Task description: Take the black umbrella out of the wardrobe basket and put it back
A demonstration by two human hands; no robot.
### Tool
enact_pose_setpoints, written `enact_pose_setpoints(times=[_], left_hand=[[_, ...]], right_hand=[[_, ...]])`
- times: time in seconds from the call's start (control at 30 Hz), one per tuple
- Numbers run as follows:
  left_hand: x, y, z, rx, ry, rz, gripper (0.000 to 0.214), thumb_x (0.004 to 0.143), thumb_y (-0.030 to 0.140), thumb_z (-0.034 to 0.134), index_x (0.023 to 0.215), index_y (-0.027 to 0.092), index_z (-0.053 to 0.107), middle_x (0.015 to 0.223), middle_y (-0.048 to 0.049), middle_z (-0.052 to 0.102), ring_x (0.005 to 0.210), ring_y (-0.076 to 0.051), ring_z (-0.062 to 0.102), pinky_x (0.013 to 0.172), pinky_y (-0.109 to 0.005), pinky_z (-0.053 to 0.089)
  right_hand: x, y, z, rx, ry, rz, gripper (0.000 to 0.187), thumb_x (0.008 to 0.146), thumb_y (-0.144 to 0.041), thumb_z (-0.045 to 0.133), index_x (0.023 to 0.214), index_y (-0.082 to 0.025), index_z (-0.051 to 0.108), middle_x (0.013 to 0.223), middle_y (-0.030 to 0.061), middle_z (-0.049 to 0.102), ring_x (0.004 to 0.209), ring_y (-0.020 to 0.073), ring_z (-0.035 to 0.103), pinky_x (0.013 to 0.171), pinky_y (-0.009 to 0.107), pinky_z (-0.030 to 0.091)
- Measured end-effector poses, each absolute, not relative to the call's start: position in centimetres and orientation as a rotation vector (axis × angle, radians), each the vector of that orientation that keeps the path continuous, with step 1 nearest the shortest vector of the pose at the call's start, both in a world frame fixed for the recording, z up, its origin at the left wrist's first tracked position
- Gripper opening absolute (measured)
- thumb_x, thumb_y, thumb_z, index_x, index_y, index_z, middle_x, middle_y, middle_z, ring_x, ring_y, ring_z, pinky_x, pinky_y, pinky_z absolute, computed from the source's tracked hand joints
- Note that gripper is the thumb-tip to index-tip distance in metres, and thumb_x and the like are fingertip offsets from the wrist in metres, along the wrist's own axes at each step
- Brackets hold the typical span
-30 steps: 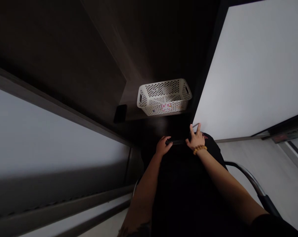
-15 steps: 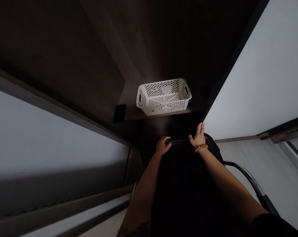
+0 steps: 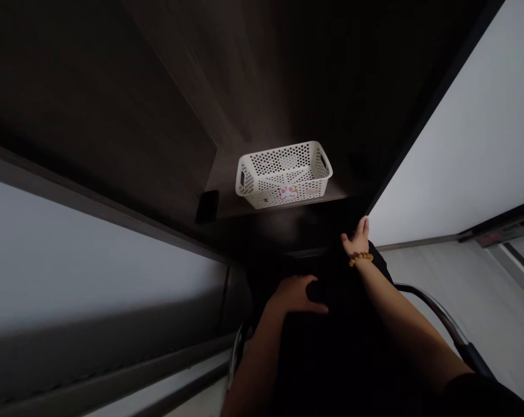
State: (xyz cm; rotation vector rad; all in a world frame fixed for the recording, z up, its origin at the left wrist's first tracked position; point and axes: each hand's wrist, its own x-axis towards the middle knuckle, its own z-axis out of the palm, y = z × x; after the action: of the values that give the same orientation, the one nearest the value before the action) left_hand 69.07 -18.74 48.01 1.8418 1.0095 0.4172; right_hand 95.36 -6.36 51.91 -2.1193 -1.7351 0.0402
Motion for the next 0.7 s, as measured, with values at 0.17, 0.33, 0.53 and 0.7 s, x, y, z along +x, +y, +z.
enact_pose_setpoints(times=[0.17,0.33,0.53,0.7], left_hand=[[71.6,-21.9,49.7,2.061,1.127,0.206,0.109,0.052,0.055,0.09,0.147,0.023,0.048,0.133,-0.0156,0.063,0.122,-0.04,0.058,0.109,-0.055,0.04],[72.1,-22.4,49.8,2.092,1.125,0.216,0.096,0.057,0.045,0.09,0.142,0.021,0.052,0.127,-0.0131,0.065,0.118,-0.036,0.06,0.111,-0.053,0.039],[72.0,-23.4,49.3,2.128,1.159,0.328,0.094,0.06,0.049,0.087,0.143,0.023,0.051,0.124,-0.0108,0.066,0.116,-0.035,0.06,0.109,-0.054,0.039],[72.5,-24.3,48.8,2.151,1.202,0.407,0.093,0.061,0.051,0.085,0.142,0.021,0.052,0.123,-0.0112,0.066,0.114,-0.034,0.059,0.107,-0.053,0.04]], right_hand=[[96.4,-6.0,52.5,-2.126,-1.673,0.131,0.11,0.079,-0.051,0.052,0.162,-0.018,-0.012,0.166,0.0204,0.002,0.12,0.0347,0.06,0.098,0.05,0.052],[96.9,-6.3,53.9,-2.147,-1.686,0.074,0.11,0.079,-0.055,0.053,0.162,-0.013,-0.005,0.166,0.0198,0.004,0.148,0.0373,0.028,0.112,0.052,0.042],[99.6,-6.6,56.2,-2.175,-1.828,0.061,0.11,0.079,-0.053,0.056,0.162,-0.008,0.0,0.165,0.0209,0.012,0.15,0.036,0.026,0.119,0.048,0.035],[101.9,-7.5,56.8,-2.214,-1.821,0.084,0.108,0.08,-0.051,0.056,0.163,-0.011,0.001,0.159,0.0231,0.028,0.135,0.0348,0.049,0.11,0.045,0.045]])
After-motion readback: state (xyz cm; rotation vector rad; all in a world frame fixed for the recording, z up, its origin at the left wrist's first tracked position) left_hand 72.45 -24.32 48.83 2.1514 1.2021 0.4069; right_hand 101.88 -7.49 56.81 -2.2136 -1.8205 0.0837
